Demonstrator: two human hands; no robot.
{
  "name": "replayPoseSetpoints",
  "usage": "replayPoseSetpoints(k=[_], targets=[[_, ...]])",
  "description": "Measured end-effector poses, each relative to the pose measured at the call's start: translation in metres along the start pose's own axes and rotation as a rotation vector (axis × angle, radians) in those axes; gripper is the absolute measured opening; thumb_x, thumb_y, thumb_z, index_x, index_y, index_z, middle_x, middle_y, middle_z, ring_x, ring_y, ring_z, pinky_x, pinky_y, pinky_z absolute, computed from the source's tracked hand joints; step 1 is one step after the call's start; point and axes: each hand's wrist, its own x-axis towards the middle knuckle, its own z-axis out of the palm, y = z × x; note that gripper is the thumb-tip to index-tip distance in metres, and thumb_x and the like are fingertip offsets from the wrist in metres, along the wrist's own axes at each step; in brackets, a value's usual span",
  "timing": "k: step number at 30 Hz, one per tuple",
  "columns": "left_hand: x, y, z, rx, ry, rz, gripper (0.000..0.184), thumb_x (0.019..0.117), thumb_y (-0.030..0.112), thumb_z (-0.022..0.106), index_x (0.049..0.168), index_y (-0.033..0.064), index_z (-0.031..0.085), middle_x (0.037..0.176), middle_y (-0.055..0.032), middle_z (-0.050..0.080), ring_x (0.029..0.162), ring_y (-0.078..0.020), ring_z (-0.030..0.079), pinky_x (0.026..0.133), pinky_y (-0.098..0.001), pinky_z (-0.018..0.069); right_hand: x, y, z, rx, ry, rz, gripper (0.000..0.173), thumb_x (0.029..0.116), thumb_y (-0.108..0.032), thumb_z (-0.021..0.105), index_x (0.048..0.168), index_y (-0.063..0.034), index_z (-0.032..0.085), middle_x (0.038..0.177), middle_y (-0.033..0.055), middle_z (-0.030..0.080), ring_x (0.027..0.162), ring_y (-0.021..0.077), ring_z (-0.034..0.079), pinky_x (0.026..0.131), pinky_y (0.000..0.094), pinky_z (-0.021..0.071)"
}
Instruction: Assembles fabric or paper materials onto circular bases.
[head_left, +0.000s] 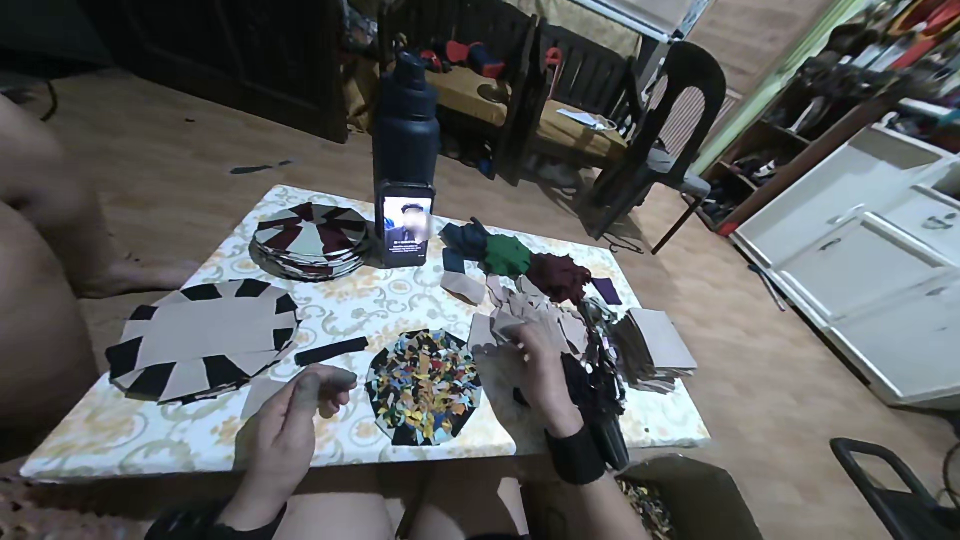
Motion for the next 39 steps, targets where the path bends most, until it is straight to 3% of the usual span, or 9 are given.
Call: replayPoseSetpoints(k=[6, 10, 13, 17, 19, 24, 28, 33, 39], targets=[[0.0, 0.002, -0.002, 0.027, -0.013, 0.001, 0.041, 0.1111, 0.032, 0.032, 0.103, 0.0151, 0.068, 0.091, 0.0107, 0.07, 0.077, -0.0004, 0.065, 0.068, -0.0168, 0.0547, 0.012, -0.007, 0.017, -0.136, -0.237, 0.069, 0.021, 0.096, -0.004, 0.059, 0.112, -0.0014, 0.072, 0.11, 0.0186, 0.071, 0.104, 0.0353, 0.069, 0.09, 0.0526, 0.0553], [0.0, 0.004, -0.002, 0.029, -0.013, -0.002, 0.041, 0.1107, 0.027, 0.03, 0.103, 0.0122, 0.068, 0.092, 0.0097, 0.07, 0.077, -0.0003, 0.064, 0.068, -0.0172, 0.0543, 0.025, 0.004, 0.012, -0.108, -0.16, 0.22, 0.036, 0.1013, -0.013, 0.058, 0.135, 0.0015, 0.059, 0.106, 0.0203, 0.071, 0.098, 0.0375, 0.07, 0.09, 0.0575, 0.0551], [-0.002, 0.001, -0.003, 0.022, -0.023, 0.049, 0.043, 0.1111, 0.035, 0.031, 0.11, 0.0115, 0.067, 0.097, 0.0082, 0.07, 0.08, -0.0012, 0.064, 0.068, -0.0185, 0.054, 0.024, 0.013, 0.004, 0.058, -0.028, 0.239, 0.044, 0.099, -0.011, 0.063, 0.139, 0.0038, 0.051, 0.099, 0.0197, 0.07, 0.087, 0.0317, 0.071, 0.082, 0.0507, 0.0583], [-0.003, 0.004, 0.002, 0.151, -0.024, 0.261, 0.033, 0.1011, 0.039, 0.061, 0.119, 0.011, 0.065, 0.115, 0.0026, 0.067, 0.098, -0.0021, 0.063, 0.079, -0.019, 0.0538, 0.008, -0.004, -0.009, 0.187, 0.135, 0.121, 0.051, 0.0975, -0.005, 0.061, 0.144, 0.0049, 0.044, 0.104, 0.019, 0.068, 0.084, 0.0232, 0.069, 0.075, 0.039, 0.0594], [-0.007, 0.023, 0.013, 0.299, -0.038, 0.27, 0.043, 0.0925, 0.04, 0.072, 0.117, 0.0047, 0.069, 0.119, -0.0101, 0.067, 0.103, -0.0095, 0.063, 0.08, -0.0237, 0.0532, -0.005, -0.028, -0.015, 0.237, 0.084, 0.016, 0.052, 0.0971, -0.006, 0.061, 0.144, 0.0049, 0.043, 0.106, 0.0168, 0.068, 0.086, 0.0195, 0.07, 0.075, 0.0359, 0.0601], [-0.02, 0.06, 0.041, 0.426, -0.235, 0.149, 0.044, 0.0895, 0.045, 0.074, 0.123, 0.0162, 0.074, 0.132, -0.0079, 0.064, 0.124, -0.0198, 0.059, 0.096, -0.0384, 0.0557, -0.035, -0.088, -0.017, 0.348, -0.251, -0.215, 0.047, 0.0966, -0.004, 0.061, 0.142, 0.0044, 0.05, 0.1, 0.0087, 0.072, 0.088, 0.0104, 0.07, 0.082, 0.0271, 0.0592], [-0.028, 0.052, 0.048, 0.216, -0.199, 0.113, 0.021, 0.0936, 0.027, 0.073, 0.102, 0.009, 0.079, 0.124, -0.0083, 0.069, 0.119, -0.0124, 0.062, 0.1, -0.0286, 0.0531, -0.047, -0.093, -0.002, 0.524, -0.148, -0.203, 0.05, 0.0969, -0.006, 0.063, 0.14, 0.0117, 0.044, 0.1, 0.0092, 0.072, 0.087, 0.0096, 0.069, 0.081, 0.0264, 0.0594], [-0.043, 0.054, 0.062, -0.301, 0.045, -0.152, 0.018, 0.099, 0.008, 0.06, 0.108, 0.0003, 0.074, 0.122, -0.0086, 0.068, 0.112, -0.0136, 0.065, 0.094, -0.0289, 0.0566, -0.069, -0.104, 0.039, 0.89, 0.017, -0.012, 0.071, 0.0919, -0.013, 0.073, 0.143, 0.0134, 0.033, 0.115, 0.0096, 0.069, 0.101, 0.0114, 0.069, 0.089, 0.0292, 0.0597], [-0.054, 0.058, 0.061, -0.583, -0.012, -0.245, 0.031, 0.1032, 0.027, 0.058, 0.123, 0.0046, 0.068, 0.121, -0.0025, 0.071, 0.112, -0.0118, 0.067, 0.1, -0.0329, 0.0545, -0.075, -0.114, 0.045, 1.076, 0.044, 0.065, 0.061, 0.0918, -0.003, 0.07, 0.14, 0.0088, 0.035, 0.095, 0.0007, 0.07, 0.082, 0.0051, 0.068, 0.076, 0.0232, 0.0597]])
